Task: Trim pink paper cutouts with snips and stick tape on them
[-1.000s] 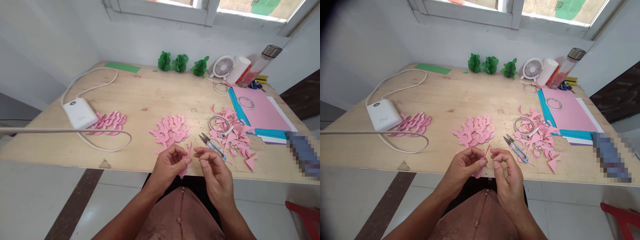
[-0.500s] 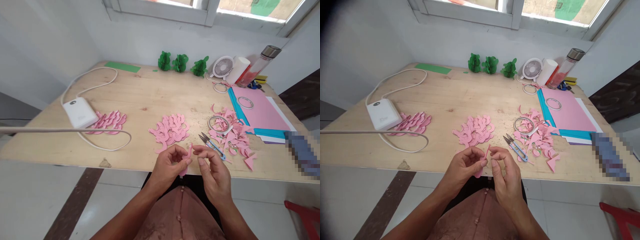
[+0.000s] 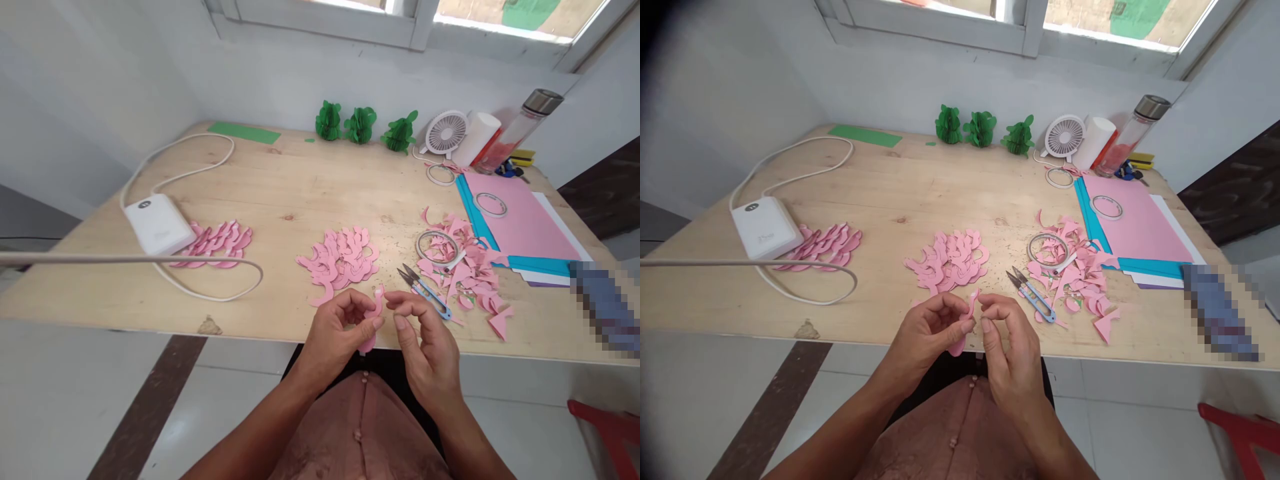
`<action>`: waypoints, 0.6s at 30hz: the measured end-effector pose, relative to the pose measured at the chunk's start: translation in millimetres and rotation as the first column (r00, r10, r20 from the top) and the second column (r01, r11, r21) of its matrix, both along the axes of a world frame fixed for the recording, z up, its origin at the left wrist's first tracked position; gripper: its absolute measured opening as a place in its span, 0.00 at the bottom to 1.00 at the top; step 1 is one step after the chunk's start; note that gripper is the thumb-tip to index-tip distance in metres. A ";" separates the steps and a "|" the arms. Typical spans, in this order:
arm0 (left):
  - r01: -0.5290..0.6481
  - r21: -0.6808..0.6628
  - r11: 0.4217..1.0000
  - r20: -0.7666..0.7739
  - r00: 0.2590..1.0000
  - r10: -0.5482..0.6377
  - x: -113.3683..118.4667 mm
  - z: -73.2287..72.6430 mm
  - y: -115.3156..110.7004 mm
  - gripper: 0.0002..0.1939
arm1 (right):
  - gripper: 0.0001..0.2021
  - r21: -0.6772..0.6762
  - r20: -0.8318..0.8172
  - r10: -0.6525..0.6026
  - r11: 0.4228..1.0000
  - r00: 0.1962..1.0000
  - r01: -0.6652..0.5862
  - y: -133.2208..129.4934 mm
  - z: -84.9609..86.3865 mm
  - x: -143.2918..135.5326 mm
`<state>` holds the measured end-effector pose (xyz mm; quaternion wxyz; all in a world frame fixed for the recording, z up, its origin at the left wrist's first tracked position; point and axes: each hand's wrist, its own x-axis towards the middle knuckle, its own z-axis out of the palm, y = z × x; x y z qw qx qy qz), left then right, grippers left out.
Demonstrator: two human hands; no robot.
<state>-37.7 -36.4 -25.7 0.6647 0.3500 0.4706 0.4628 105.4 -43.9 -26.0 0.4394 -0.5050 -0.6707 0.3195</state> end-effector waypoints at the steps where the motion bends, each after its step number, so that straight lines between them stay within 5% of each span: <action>1: -0.005 -0.003 1.000 -0.001 1.000 0.005 0.2 0.2 -0.1 0.12 | 0.03 0.000 0.002 0.002 1.000 1.000 -0.002 0.1 0.0 0.0; 18: -0.024 -0.023 0.999 -0.001 1.000 0.024 -0.7 -3.7 -2.0 0.13 | 0.03 0.019 0.035 0.006 1.000 0.999 -0.007 2.3 -0.4 -0.9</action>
